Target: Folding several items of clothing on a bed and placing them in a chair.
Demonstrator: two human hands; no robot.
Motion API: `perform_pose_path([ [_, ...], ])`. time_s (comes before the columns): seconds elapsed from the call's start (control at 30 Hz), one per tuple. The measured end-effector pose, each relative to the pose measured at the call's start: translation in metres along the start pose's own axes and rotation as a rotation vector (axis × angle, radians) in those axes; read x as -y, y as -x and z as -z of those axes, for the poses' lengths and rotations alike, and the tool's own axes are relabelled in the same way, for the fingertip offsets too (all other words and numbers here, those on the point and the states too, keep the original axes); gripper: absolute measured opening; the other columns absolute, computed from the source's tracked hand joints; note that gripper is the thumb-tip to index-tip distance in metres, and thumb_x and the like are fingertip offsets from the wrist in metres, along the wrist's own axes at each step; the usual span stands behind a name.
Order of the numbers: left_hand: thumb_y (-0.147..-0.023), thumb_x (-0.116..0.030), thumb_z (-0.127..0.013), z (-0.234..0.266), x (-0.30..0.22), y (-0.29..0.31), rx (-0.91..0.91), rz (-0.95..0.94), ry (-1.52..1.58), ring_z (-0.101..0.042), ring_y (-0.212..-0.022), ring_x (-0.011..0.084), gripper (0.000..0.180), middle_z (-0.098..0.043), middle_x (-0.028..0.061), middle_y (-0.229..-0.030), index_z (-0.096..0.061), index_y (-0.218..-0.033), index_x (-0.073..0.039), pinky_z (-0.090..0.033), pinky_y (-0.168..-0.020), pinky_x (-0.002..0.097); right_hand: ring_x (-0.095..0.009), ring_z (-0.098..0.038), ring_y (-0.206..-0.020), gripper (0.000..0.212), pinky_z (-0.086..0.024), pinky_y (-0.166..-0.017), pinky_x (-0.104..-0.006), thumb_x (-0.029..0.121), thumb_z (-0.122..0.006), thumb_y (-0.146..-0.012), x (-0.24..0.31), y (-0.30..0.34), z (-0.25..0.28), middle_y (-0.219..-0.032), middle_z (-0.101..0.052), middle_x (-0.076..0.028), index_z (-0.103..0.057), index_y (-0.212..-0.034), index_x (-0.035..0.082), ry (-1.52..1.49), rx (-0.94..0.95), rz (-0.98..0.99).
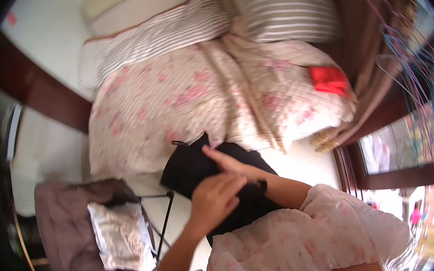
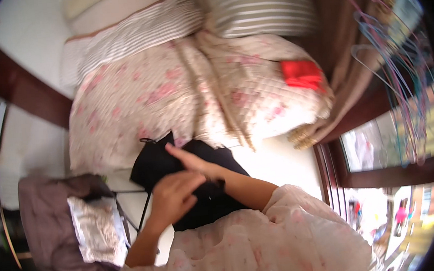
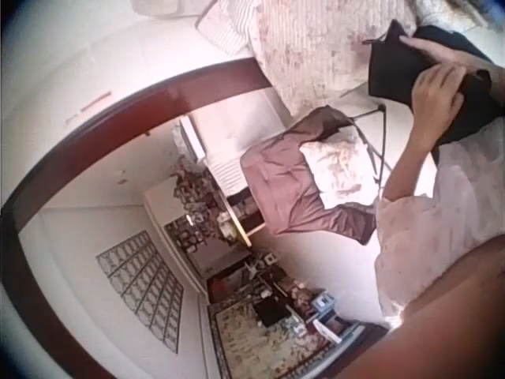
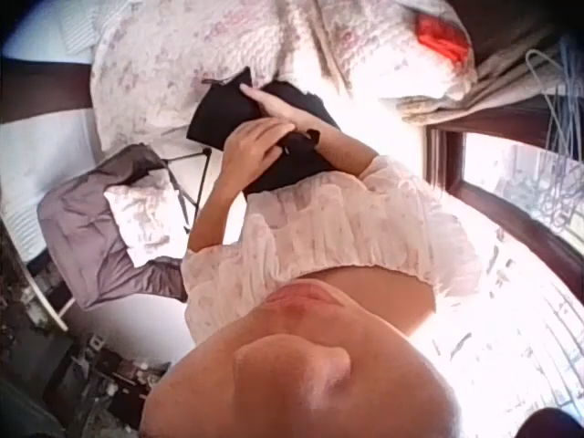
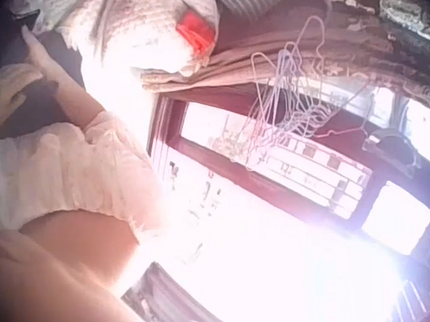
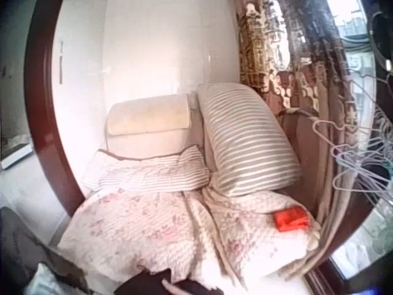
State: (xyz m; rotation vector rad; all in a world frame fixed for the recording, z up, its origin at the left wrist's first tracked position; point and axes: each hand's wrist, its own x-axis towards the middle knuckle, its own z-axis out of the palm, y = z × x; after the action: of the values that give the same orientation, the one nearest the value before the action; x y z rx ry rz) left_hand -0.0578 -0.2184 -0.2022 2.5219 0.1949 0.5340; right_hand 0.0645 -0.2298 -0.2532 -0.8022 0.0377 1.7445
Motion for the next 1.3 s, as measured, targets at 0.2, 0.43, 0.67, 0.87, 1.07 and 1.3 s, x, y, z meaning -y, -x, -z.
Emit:
perform_pose_path([
  [0.2,-0.062,-0.006,-0.069,-0.025,-0.044,0.01,0.267,-0.088,0.139,-0.056,-0.101,0.0226,0.043,-0.06,0.0048,-0.106,-0.061,-0.104,-0.011,-0.045,-0.087,0.0341,-0.009,-0.05,-0.053,0.037,-0.035,-0.041,-0.0223,0.029,-0.069,-0.078,0.003,0.027,0.061,-0.071,-0.056,0.0,-0.056,-0.099,0.001,0.482,0.0,0.024],
  [0.43,-0.092,-0.012,-0.047,-0.001,0.037,0.047,-0.926,0.612,0.64,-0.055,-0.094,0.0168,0.028,-0.056,0.0093,-0.105,-0.045,-0.117,-0.001,-0.044,-0.086,0.0317,-0.024,-0.055,-0.103,0.037,-0.046,-0.089,-0.0361,0.023,-0.054,-0.089,0.044,0.041,0.016,-0.115,-0.055,-0.014,-0.048,-0.118,0.001,-0.173,0.312,0.177],
  [0.67,-0.095,-0.04,-0.032,-0.028,0.028,0.038,-0.743,0.9,1.738,-0.038,-0.123,0.0214,0.056,-0.033,0.0106,-0.138,-0.026,-0.137,-0.004,-0.031,-0.102,0.0363,-0.021,-0.061,-0.089,0.046,-0.052,-0.075,-0.0311,0.026,-0.06,-0.084,0.061,0.014,-0.034,-0.106,-0.058,-0.014,-0.046,-0.118,0.0,0.023,0.165,0.404],
  [0.87,-0.086,-0.029,-0.057,-0.02,0.011,0.042,-0.739,0.547,1.549,-0.046,-0.114,0.0225,0.06,-0.043,0.0102,-0.129,-0.032,-0.132,-0.001,-0.037,-0.096,0.0345,-0.023,-0.06,-0.09,0.047,-0.05,-0.081,-0.0347,0.025,-0.061,-0.083,0.045,-0.047,-0.012,-0.103,-0.058,-0.015,-0.044,-0.118,-0.002,0.209,-0.132,0.384],
  [1.07,-0.079,-0.015,-0.065,0.086,0.004,0.099,-1.189,0.719,1.314,-0.061,-0.088,0.0207,0.04,-0.061,0.0098,-0.101,-0.052,-0.114,-0.001,-0.051,-0.077,0.032,-0.026,-0.062,-0.091,0.04,-0.052,-0.077,-0.0351,0.025,-0.041,-0.093,0.019,-0.032,-0.073,-0.108,-0.058,-0.017,-0.037,-0.126,0.003,0.383,0.364,0.179],
  [1.3,-0.083,-0.013,-0.058,0.158,0.059,0.286,-1.612,0.658,1.091,-0.063,-0.083,0.0233,0.026,-0.063,0.0123,-0.096,-0.055,-0.105,0.001,-0.052,-0.077,0.0332,-0.026,-0.062,-0.091,0.044,-0.052,-0.078,-0.0327,0.019,-0.039,-0.092,0.016,-0.042,-0.027,-0.108,-0.059,-0.017,-0.03,-0.132,0.005,0.483,0.287,0.158],
])
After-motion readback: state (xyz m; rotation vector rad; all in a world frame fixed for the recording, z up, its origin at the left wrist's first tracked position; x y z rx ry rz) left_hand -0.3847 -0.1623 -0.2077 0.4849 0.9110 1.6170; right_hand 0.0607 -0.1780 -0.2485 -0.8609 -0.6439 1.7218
